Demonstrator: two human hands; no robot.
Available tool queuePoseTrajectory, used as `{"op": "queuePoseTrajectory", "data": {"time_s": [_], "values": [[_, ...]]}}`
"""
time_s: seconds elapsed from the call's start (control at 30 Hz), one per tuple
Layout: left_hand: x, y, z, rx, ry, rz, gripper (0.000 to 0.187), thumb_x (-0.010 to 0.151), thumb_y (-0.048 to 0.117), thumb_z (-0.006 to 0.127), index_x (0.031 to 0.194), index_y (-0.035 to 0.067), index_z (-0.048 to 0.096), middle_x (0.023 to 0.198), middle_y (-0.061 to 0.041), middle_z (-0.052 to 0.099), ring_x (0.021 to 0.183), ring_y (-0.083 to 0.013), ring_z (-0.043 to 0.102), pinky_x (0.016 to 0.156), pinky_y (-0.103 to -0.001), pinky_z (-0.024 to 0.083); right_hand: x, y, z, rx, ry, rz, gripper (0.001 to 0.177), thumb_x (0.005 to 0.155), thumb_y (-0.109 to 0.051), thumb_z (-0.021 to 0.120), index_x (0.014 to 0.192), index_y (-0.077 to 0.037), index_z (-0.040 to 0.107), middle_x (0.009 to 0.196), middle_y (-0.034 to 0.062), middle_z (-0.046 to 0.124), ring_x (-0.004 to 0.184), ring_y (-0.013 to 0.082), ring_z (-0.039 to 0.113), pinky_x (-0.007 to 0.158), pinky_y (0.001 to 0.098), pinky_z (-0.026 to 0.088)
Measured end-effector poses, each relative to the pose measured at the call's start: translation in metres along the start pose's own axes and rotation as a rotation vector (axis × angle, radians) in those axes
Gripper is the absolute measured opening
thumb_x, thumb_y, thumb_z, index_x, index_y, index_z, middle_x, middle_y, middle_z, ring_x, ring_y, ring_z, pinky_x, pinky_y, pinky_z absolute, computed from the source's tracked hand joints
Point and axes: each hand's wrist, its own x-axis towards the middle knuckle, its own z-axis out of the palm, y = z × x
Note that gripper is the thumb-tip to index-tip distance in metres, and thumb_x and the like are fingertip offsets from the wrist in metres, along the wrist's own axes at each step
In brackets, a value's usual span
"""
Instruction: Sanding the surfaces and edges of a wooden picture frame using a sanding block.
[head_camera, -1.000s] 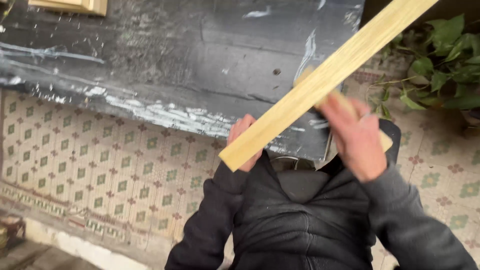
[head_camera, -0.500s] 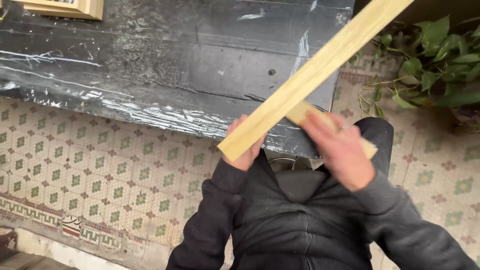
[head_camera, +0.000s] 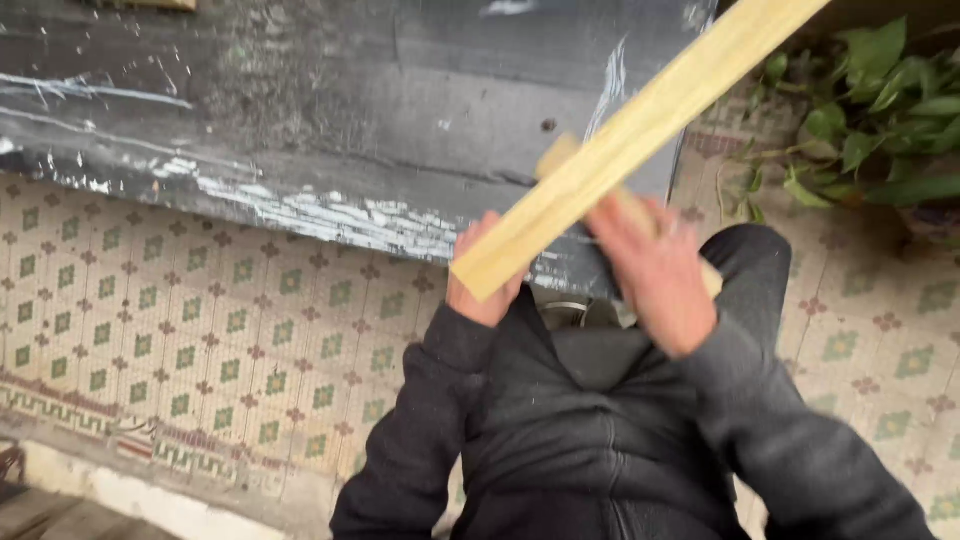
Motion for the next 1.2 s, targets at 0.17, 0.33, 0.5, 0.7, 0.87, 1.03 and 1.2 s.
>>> {"op": "queuePoseTrajectory", "data": {"time_s": [0.17, 0.33, 0.5, 0.7, 0.87, 1.03, 1.2], "values": [[-0.008, -0.005, -0.001, -0.034, -0.049, -0.099, 0.023, 0.081, 0.005, 0.073, 0.103, 0.006, 0.068, 0.094, -0.009, 0.054, 0.088, -0.0324, 0.056, 0.077, -0.045, 0.043, 0.0, 0.01, 0.003, 0.3, -0.074, 0.041, 0.058, 0.086, 0.001, 0.064, 0.141, -0.016, 0.063, 0.144, 0.0093, 0.061, 0.127, 0.0363, 0.057, 0.106, 0.0434, 0.048], [0.004, -0.003, -0.001, 0.005, -0.063, -0.103, 0.02, 0.084, 0.008, 0.073, 0.104, 0.008, 0.069, 0.093, -0.009, 0.052, 0.09, -0.0313, 0.055, 0.078, -0.043, 0.041, 0.004, -0.015, -0.004, 0.04, -0.058, -0.102, 0.067, 0.071, 0.001, 0.067, 0.138, -0.008, 0.063, 0.139, 0.0157, 0.065, 0.12, 0.0439, 0.056, 0.097, 0.0512, 0.046], [-0.013, 0.004, -0.004, 0.014, -0.142, -0.178, 0.023, 0.085, 0.012, 0.075, 0.106, 0.008, 0.068, 0.096, -0.008, 0.053, 0.089, -0.0303, 0.054, 0.08, -0.042, 0.041, 0.003, 0.0, 0.002, 0.161, -0.046, 0.06, 0.053, 0.092, 0.003, 0.063, 0.142, -0.016, 0.062, 0.137, 0.0088, 0.065, 0.121, 0.0397, 0.058, 0.099, 0.0456, 0.049], [0.011, 0.003, -0.006, 0.007, -0.112, -0.141, 0.034, 0.081, 0.015, 0.077, 0.115, 0.011, 0.071, 0.093, -0.008, 0.053, 0.088, -0.0294, 0.055, 0.079, -0.042, 0.041, 0.005, -0.006, -0.006, 0.057, -0.049, -0.046, 0.064, 0.075, 0.001, 0.064, 0.137, -0.015, 0.063, 0.136, 0.0102, 0.066, 0.114, 0.0433, 0.059, 0.091, 0.0488, 0.047], [0.005, 0.007, 0.001, 0.022, -0.101, -0.097, 0.033, 0.081, 0.015, 0.077, 0.111, 0.006, 0.067, 0.099, -0.01, 0.054, 0.095, -0.0305, 0.057, 0.083, -0.042, 0.043, 0.005, -0.006, -0.004, 0.024, 0.054, 0.053, 0.05, 0.095, 0.003, 0.067, 0.14, -0.017, 0.062, 0.137, 0.0056, 0.067, 0.123, 0.0409, 0.057, 0.105, 0.048, 0.047], [-0.005, 0.0, 0.005, -0.063, -0.068, -0.245, 0.052, 0.074, 0.006, 0.08, 0.118, 0.008, 0.053, 0.101, -0.007, 0.063, 0.099, -0.0323, 0.062, 0.087, -0.045, 0.045, -0.005, -0.006, -0.013, 0.172, -0.042, -0.042, 0.063, 0.077, 0.005, 0.064, 0.137, -0.013, 0.065, 0.14, 0.0108, 0.064, 0.117, 0.0404, 0.058, 0.098, 0.0482, 0.047], [0.003, 0.009, 0.005, -0.009, -0.031, -0.219, 0.055, 0.077, 0.002, 0.083, 0.12, 0.008, 0.049, 0.102, -0.011, 0.062, 0.099, -0.035, 0.06, 0.087, -0.046, 0.046, 0.0, -0.032, -0.016, 0.053, -0.031, -0.056, 0.062, 0.081, 0.001, 0.071, 0.142, -0.007, 0.064, 0.144, 0.0104, 0.063, 0.118, 0.0428, 0.056, 0.099, 0.05, 0.047]]}}
